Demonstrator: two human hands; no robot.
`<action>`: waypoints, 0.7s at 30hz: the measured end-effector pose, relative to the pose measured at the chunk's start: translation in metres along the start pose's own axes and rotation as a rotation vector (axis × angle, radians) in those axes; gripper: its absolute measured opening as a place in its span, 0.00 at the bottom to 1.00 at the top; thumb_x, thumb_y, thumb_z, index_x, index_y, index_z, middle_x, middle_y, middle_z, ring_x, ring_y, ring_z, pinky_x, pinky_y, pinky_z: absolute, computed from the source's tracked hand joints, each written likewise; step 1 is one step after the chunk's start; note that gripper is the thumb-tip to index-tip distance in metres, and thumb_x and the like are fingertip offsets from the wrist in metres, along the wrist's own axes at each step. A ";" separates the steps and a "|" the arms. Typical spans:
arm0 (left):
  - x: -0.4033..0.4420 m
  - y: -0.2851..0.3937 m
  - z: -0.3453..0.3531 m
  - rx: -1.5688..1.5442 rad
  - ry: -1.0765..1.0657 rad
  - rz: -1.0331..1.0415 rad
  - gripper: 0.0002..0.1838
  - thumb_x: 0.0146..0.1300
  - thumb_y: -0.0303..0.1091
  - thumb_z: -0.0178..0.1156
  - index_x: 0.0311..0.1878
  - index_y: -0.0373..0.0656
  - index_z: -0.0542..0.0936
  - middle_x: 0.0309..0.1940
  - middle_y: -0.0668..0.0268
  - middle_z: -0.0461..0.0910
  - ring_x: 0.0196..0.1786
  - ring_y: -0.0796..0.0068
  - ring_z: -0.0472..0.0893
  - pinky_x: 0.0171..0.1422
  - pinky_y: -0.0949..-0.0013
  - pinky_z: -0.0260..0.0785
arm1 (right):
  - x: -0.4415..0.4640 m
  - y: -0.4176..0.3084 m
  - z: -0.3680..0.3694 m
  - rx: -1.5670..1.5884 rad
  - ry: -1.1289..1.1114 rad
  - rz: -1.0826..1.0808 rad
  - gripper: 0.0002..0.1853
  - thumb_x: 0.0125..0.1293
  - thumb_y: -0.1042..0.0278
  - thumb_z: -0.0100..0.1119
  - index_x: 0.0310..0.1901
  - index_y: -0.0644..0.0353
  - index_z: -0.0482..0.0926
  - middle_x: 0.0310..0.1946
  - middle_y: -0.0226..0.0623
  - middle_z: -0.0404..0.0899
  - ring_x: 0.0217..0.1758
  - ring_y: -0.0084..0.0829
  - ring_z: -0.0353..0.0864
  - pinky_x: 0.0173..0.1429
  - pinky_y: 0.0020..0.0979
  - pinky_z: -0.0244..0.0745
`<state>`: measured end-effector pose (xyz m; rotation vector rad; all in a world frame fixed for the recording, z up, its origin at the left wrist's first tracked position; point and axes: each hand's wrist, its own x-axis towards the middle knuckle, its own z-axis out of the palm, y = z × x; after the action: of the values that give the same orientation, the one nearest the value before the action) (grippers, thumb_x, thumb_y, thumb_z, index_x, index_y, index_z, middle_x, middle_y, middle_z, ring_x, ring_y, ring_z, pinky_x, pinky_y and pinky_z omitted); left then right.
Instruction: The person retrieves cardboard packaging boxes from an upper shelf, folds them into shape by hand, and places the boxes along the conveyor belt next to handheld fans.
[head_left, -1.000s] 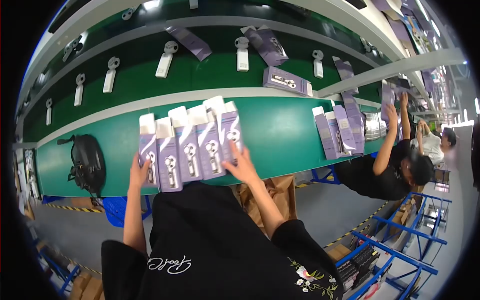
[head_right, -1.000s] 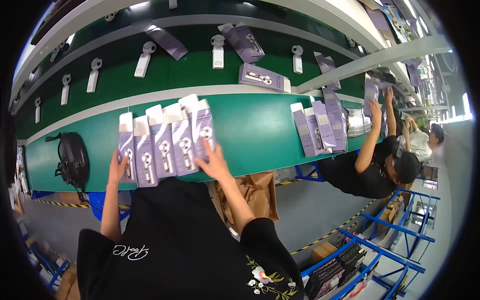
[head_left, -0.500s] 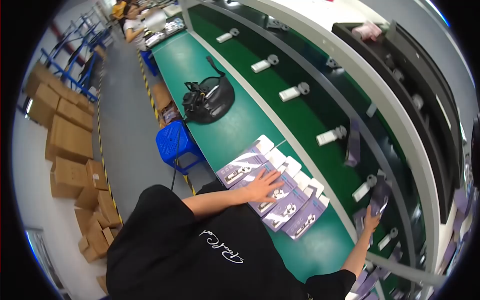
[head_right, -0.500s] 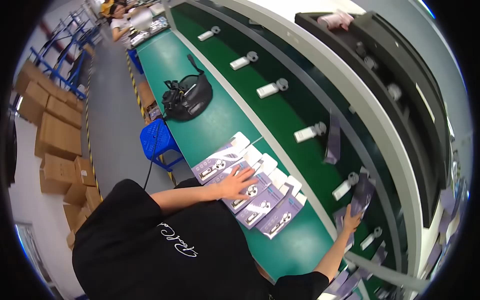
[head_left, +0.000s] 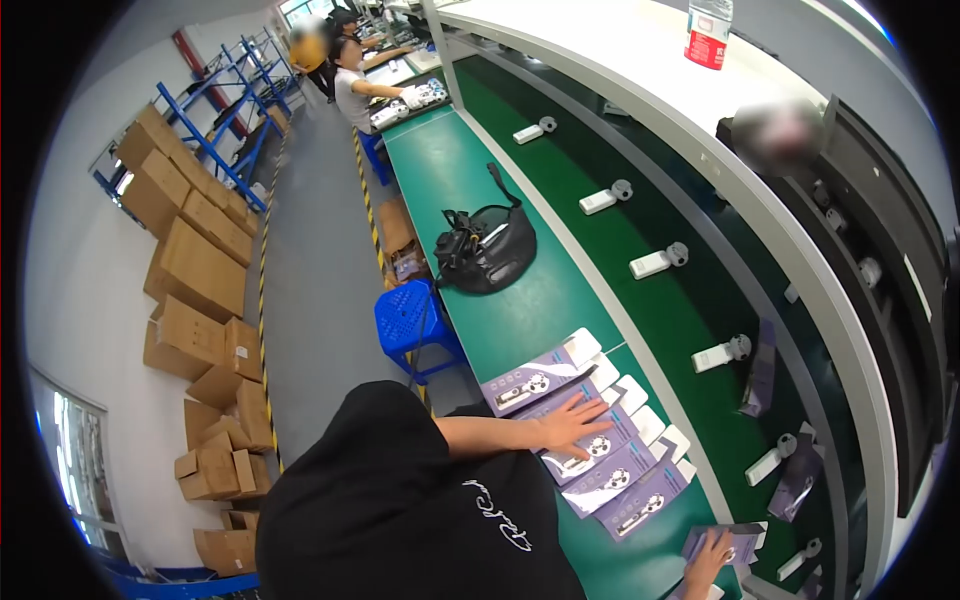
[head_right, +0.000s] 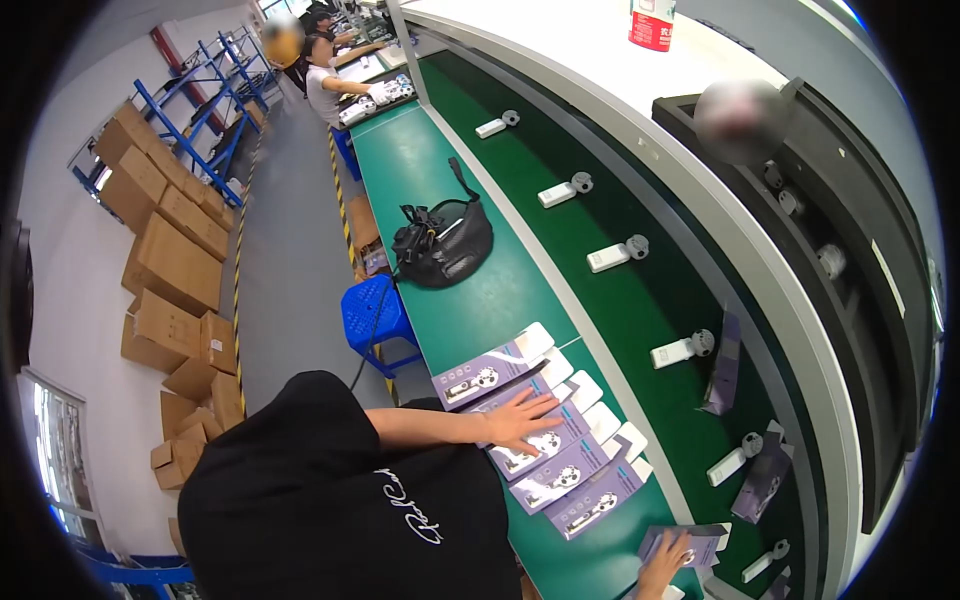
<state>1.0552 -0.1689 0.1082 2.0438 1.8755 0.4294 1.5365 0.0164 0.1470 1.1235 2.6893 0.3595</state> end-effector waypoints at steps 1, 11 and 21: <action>0.000 0.001 -0.001 -0.009 0.013 -0.004 0.46 0.54 0.62 0.59 0.72 0.52 0.55 0.73 0.51 0.48 0.75 0.51 0.47 0.74 0.40 0.36 | -0.011 -0.011 -0.002 -0.307 0.263 -0.169 0.29 0.61 0.46 0.56 0.52 0.65 0.76 0.46 0.43 0.80 0.45 0.38 0.80 0.46 0.41 0.77; 0.080 -0.002 -0.009 0.072 -0.041 0.068 0.40 0.54 0.50 0.64 0.69 0.46 0.63 0.69 0.49 0.56 0.72 0.50 0.54 0.73 0.43 0.42 | 0.033 -0.103 -0.014 1.131 0.070 0.420 0.36 0.55 0.67 0.62 0.66 0.60 0.59 0.64 0.52 0.60 0.68 0.45 0.59 0.68 0.47 0.54; 0.121 -0.015 -0.012 0.179 0.114 -0.064 0.35 0.62 0.48 0.56 0.70 0.46 0.60 0.72 0.50 0.51 0.74 0.49 0.49 0.74 0.44 0.38 | 0.085 -0.191 -0.023 1.330 0.468 0.844 0.35 0.56 0.56 0.63 0.63 0.62 0.63 0.56 0.55 0.70 0.61 0.51 0.69 0.65 0.44 0.62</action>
<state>1.0467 -0.0471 0.1123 2.1043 2.1092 0.3816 1.3439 -0.0555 0.1035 2.7329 2.4478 -1.4542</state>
